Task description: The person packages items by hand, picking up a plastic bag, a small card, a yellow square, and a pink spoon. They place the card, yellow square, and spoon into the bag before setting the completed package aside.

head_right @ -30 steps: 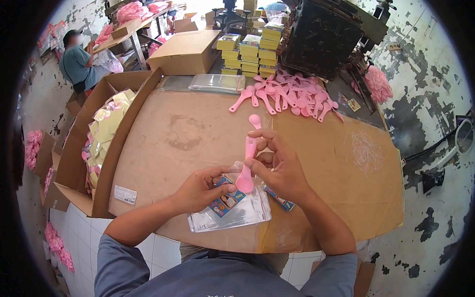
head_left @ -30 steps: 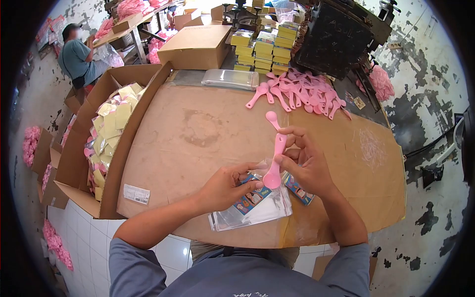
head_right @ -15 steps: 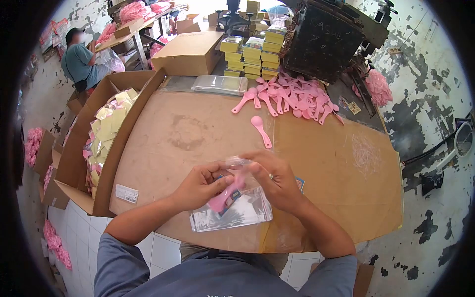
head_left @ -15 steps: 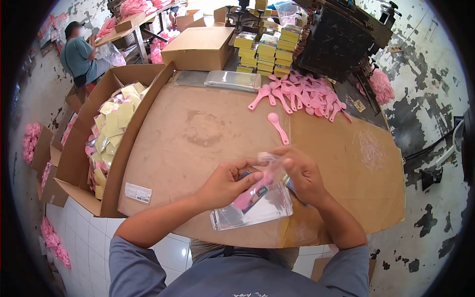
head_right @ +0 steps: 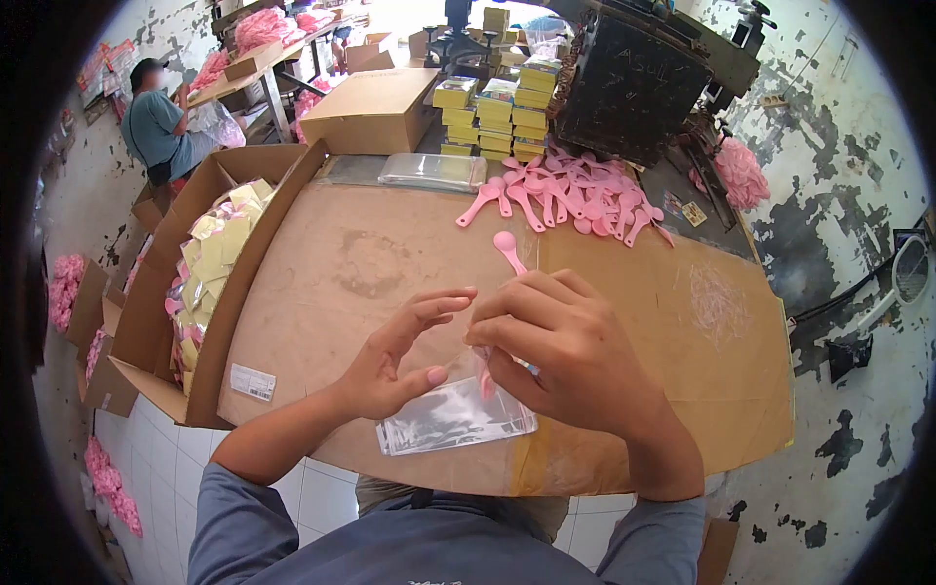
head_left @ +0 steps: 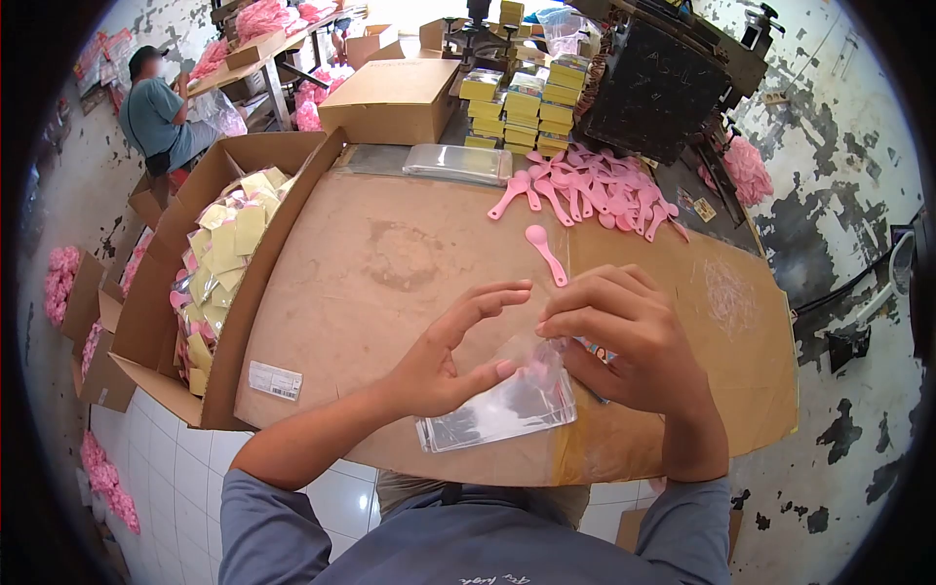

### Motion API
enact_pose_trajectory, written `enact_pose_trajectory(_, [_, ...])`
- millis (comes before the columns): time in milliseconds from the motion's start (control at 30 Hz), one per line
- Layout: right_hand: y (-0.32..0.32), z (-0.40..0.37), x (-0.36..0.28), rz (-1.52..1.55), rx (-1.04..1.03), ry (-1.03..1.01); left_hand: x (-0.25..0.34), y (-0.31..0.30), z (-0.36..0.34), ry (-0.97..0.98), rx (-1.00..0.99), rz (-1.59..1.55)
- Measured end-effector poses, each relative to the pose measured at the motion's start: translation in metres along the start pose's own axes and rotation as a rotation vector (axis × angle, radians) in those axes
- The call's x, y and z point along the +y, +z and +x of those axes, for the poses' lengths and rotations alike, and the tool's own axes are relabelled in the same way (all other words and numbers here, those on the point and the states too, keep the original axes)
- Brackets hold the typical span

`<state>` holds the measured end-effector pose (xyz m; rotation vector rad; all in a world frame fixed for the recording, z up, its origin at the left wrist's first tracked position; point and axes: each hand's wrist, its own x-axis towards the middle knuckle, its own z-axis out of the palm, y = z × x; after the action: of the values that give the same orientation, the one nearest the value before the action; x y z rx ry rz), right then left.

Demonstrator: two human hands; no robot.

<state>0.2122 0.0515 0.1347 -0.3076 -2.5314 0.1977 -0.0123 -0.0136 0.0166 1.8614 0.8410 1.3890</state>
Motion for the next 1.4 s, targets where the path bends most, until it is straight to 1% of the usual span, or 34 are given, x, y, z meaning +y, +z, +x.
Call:
enact_pose_trajectory(67, [-0.003,-0.001,-0.007,-0.009,0.017,0.082,0.014,-0.005,0.003,0.056,-0.048,0.094])
enact_pose_trajectory(167, [0.005,-0.002,-0.005,-0.003,0.058,0.099,0.008,0.005,-0.001,0.01,-0.03,0.079])
enact_pose_trajectory(267, [0.011,-0.005,-0.005,0.106,0.068,0.239,0.009,0.005,-0.002,-0.021,-0.032,0.023])
enact_pose_trajectory(367, [0.011,0.001,-0.012,0.139,0.09,0.342,0.019,0.003,-0.002,0.046,-0.054,0.142])
enact_pose_trajectory(467, [0.013,0.004,-0.012,0.171,0.091,0.314,0.022,0.003,-0.001,0.031,-0.069,0.098])
enact_pose_trajectory(567, [0.017,0.006,-0.009,0.136,0.111,0.248,0.016,0.008,-0.003,-0.075,-0.01,-0.105])
enact_pose_trajectory(667, [0.019,0.003,-0.003,0.033,0.192,0.285,0.027,0.001,-0.001,-0.252,-0.005,-0.243])
enact_pose_trajectory(767, [0.03,0.005,0.001,-0.206,0.313,0.078,0.022,0.002,-0.004,-0.311,0.027,-0.325])
enact_pose_trajectory(867, [0.037,0.002,-0.004,-0.299,0.176,-0.057,0.025,0.003,-0.006,-0.258,0.016,-0.102])
enact_pose_trajectory(967, [0.051,0.001,-0.002,-0.426,0.156,-0.138,0.015,0.008,-0.013,-0.214,0.043,-0.008])
enact_pose_trajectory(1067, [0.057,-0.002,-0.002,-0.587,0.158,-0.239,0.016,0.007,-0.012,-0.242,0.003,0.122])
enact_pose_trajectory(1167, [0.058,-0.002,0.001,-0.519,0.15,-0.091,0.014,0.011,-0.012,-0.184,-0.014,0.221])
enact_pose_trajectory(1267, [0.037,-0.001,0.028,-0.394,0.356,0.133,0.016,0.009,-0.01,-0.196,-0.054,0.137])
enact_pose_trajectory(1333, [0.005,-0.012,0.04,0.065,0.299,0.372,0.013,0.006,-0.009,-0.283,-0.002,-0.027])
enact_pose_trajectory(1400, [-0.025,-0.049,0.056,0.731,0.182,0.596,0.014,0.001,-0.008,-0.351,0.028,-0.144])
